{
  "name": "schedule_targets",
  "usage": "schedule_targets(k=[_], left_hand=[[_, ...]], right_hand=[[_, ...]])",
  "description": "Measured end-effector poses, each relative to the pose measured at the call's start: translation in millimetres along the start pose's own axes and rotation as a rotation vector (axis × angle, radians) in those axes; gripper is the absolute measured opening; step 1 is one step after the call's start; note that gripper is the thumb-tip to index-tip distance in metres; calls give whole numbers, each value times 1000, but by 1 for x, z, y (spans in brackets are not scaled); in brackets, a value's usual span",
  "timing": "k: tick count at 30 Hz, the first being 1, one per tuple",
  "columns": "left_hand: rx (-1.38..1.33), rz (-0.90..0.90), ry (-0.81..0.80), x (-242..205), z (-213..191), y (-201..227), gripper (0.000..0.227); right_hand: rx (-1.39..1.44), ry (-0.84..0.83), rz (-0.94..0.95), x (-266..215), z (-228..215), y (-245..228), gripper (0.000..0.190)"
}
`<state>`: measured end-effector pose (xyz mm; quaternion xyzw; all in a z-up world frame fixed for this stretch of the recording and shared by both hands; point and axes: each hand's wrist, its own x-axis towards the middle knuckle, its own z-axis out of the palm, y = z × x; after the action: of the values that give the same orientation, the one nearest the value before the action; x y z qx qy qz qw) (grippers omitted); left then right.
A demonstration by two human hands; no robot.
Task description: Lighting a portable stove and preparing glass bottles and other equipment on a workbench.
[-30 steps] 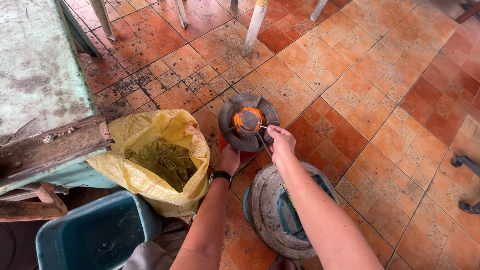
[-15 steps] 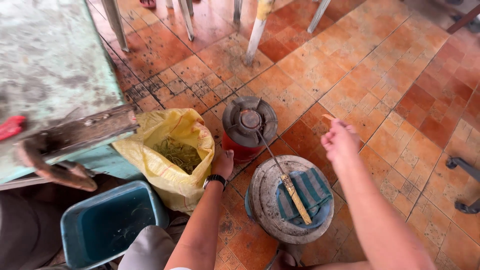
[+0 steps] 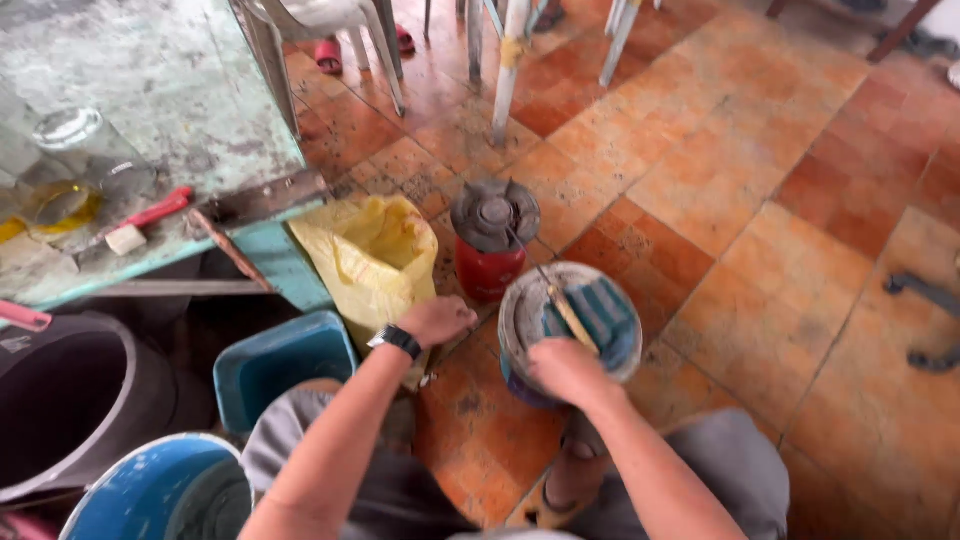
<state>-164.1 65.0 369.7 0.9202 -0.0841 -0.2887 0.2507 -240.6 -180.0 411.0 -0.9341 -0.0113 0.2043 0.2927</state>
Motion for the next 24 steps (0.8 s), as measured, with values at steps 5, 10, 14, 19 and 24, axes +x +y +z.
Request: schedule_targets(k=[5, 10, 14, 19, 24], left_hand=[[-137, 136, 106, -71, -3, -12, 47], [-178, 376, 353, -36, 46, -79, 34], [-399, 170, 289, -42, 54, -73, 40], [-389, 19, 282, -49, 68, -78, 39], [-475, 109, 365, -51, 61, -76, 36]], right_hand=[[-255, -371, -241, -20, 104, 50, 18], [-345, -322, -225, -13, 156, 82, 15], [-264, -135, -239, -15, 128, 57, 62], [-198, -238, -199, -53, 60, 2, 30], [-153, -157, -179, -51, 49, 4, 24]])
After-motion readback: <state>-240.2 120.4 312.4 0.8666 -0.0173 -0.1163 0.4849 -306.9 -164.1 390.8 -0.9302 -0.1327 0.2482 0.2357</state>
